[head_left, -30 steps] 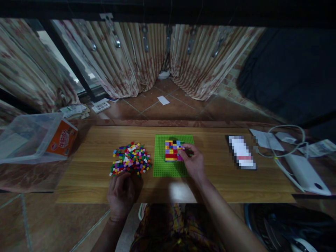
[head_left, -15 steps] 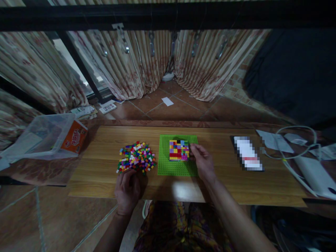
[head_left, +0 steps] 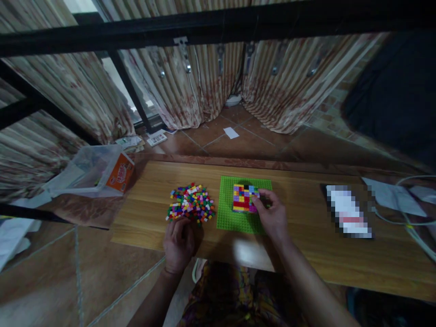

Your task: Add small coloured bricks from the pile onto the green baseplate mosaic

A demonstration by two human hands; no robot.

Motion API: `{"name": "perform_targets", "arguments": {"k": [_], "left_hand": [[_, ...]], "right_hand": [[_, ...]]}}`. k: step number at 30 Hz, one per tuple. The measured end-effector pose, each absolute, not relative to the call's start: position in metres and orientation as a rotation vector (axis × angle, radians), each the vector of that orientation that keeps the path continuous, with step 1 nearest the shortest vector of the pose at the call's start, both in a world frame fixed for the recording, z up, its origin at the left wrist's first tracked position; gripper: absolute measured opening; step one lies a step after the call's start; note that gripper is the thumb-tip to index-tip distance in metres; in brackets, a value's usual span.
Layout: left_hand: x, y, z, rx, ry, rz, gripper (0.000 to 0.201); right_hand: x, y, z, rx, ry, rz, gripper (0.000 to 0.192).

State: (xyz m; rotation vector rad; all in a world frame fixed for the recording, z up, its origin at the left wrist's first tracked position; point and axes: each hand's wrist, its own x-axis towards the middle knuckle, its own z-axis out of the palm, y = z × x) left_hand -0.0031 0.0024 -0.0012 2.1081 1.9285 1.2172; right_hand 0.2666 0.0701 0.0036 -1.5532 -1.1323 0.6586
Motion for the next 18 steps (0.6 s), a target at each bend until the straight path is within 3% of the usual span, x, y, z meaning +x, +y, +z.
{"name": "perform_targets", "arguments": {"k": [6, 12, 18], "left_hand": [[-0.002, 0.0, -0.002, 2.044, 1.94, 1.261, 0.012], [-0.002, -0.002, -0.003, 2.024, 1.941, 1.355, 0.016], [-0.002, -0.006, -0.002, 1.888, 1.966, 1.426, 0.021]], "right_hand": [[0.272, 0.067, 0.004, -1.597, -1.244, 0.613, 0.041], [0.258, 0.079, 0.032, -1.622, -1.681, 0.163, 0.041], [0.227, 0.101, 0.03, -1.521, -2.137, 0.022, 0.046]]}}
